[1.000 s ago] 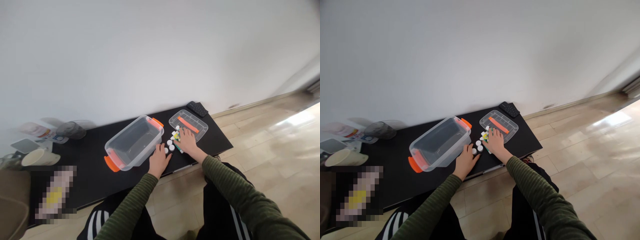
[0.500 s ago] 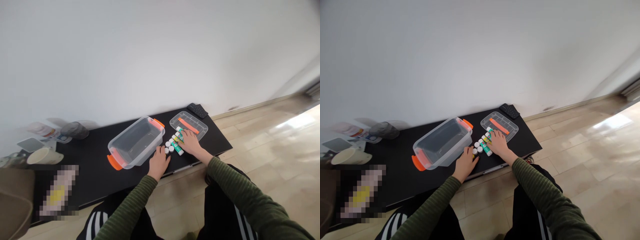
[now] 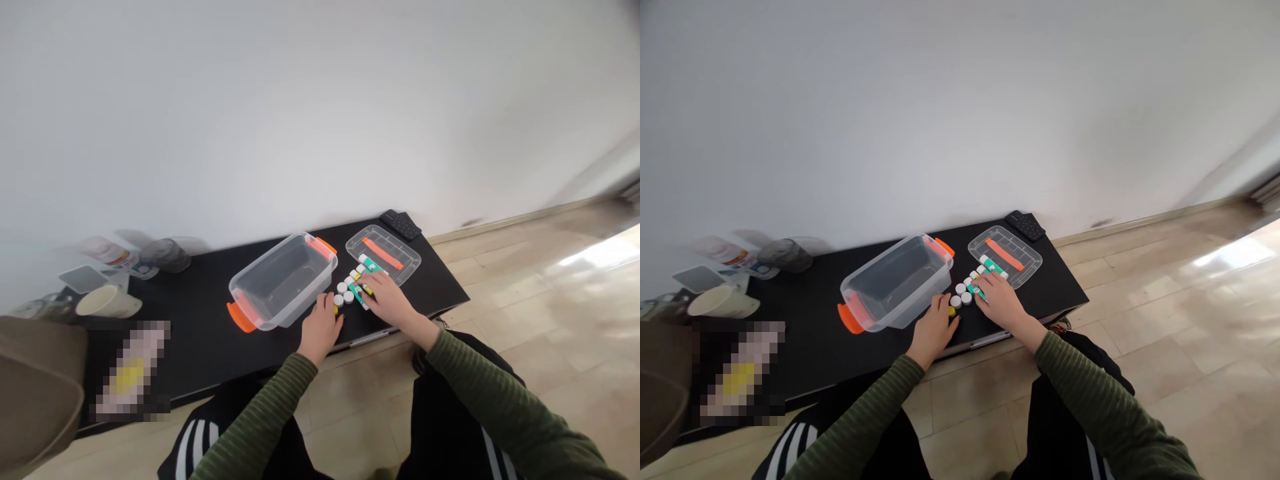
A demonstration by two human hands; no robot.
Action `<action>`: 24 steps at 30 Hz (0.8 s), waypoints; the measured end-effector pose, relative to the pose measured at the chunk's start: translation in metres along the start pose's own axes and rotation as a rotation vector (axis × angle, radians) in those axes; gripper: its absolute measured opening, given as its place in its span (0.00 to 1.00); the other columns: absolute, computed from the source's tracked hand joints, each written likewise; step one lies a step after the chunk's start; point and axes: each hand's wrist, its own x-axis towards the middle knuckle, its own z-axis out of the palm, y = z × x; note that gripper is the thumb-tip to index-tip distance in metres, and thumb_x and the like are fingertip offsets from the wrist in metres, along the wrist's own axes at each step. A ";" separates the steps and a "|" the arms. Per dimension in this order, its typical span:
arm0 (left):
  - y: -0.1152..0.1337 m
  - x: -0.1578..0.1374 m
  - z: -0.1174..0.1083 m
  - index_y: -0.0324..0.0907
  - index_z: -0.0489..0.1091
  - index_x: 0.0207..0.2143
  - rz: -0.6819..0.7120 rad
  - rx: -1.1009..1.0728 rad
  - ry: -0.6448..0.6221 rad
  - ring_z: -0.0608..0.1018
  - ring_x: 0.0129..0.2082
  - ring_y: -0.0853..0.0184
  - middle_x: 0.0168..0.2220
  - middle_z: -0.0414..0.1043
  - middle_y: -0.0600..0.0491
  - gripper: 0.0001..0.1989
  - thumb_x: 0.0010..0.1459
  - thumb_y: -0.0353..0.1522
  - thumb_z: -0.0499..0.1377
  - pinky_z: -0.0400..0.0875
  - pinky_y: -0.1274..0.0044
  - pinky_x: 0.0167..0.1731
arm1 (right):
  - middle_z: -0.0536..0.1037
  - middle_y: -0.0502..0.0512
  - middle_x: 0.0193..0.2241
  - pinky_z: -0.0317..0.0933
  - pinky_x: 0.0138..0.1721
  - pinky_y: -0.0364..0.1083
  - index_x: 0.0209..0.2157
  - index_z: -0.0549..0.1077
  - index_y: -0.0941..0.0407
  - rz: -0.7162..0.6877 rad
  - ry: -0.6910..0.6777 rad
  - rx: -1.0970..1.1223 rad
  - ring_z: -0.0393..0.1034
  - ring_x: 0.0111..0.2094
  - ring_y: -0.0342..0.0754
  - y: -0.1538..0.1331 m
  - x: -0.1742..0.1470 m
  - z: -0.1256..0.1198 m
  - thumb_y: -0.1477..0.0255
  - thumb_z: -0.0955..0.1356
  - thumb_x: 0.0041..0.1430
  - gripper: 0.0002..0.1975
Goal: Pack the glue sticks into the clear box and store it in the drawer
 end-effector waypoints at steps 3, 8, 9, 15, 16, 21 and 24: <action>0.003 -0.007 -0.007 0.39 0.55 0.62 0.081 0.034 0.080 0.75 0.50 0.59 0.57 0.64 0.42 0.25 0.64 0.34 0.54 0.73 0.72 0.40 | 0.77 0.59 0.40 0.65 0.49 0.53 0.44 0.76 0.55 -0.080 -0.064 -0.003 0.69 0.45 0.53 -0.011 -0.006 -0.005 0.75 0.64 0.63 0.11; 0.009 -0.019 -0.029 0.39 0.64 0.56 0.170 -0.145 0.072 0.75 0.46 0.61 0.50 0.69 0.45 0.19 0.64 0.33 0.53 0.71 0.72 0.42 | 0.77 0.55 0.34 0.63 0.40 0.46 0.38 0.77 0.56 -0.138 -0.333 0.070 0.70 0.38 0.48 -0.021 -0.013 -0.015 0.77 0.66 0.61 0.08; 0.008 -0.021 -0.036 0.39 0.67 0.51 0.170 -0.212 0.035 0.76 0.44 0.61 0.47 0.70 0.46 0.16 0.63 0.34 0.53 0.71 0.72 0.42 | 0.77 0.54 0.32 0.62 0.38 0.44 0.36 0.77 0.56 -0.126 -0.410 0.113 0.71 0.36 0.47 -0.022 -0.013 -0.018 0.77 0.67 0.60 0.07; -0.011 -0.027 -0.077 0.40 0.74 0.25 0.372 -0.939 -0.617 0.73 0.25 0.66 0.24 0.73 0.48 0.31 0.65 0.52 0.45 0.65 0.75 0.28 | 0.73 0.47 0.23 0.56 0.27 0.40 0.27 0.75 0.58 -0.030 -0.773 0.612 0.65 0.25 0.41 -0.025 -0.017 -0.038 0.63 0.74 0.53 0.13; -0.013 -0.028 -0.082 0.40 0.73 0.21 0.439 -1.091 -0.698 0.71 0.22 0.67 0.21 0.71 0.47 0.38 0.65 0.55 0.38 0.64 0.75 0.26 | 0.73 0.47 0.22 0.55 0.27 0.40 0.25 0.75 0.59 -0.037 -0.815 0.715 0.64 0.24 0.40 -0.027 -0.017 -0.040 0.60 0.75 0.51 0.16; -0.020 -0.034 -0.085 0.46 0.52 0.04 0.414 -1.590 -0.593 0.55 0.10 0.71 0.06 0.46 0.49 0.47 0.48 0.60 0.10 0.49 0.72 0.16 | 0.68 0.48 0.17 0.51 0.25 0.42 0.16 0.69 0.59 -0.093 -0.925 1.030 0.59 0.21 0.40 -0.040 -0.013 -0.048 0.57 0.75 0.49 0.22; -0.024 -0.034 -0.084 0.47 0.48 0.04 0.313 -1.631 -0.521 0.51 0.09 0.72 0.06 0.42 0.51 0.45 0.44 0.60 0.07 0.43 0.72 0.15 | 0.66 0.48 0.16 0.48 0.23 0.42 0.15 0.68 0.58 -0.112 -0.927 1.088 0.56 0.20 0.39 -0.046 -0.010 -0.048 0.54 0.74 0.49 0.25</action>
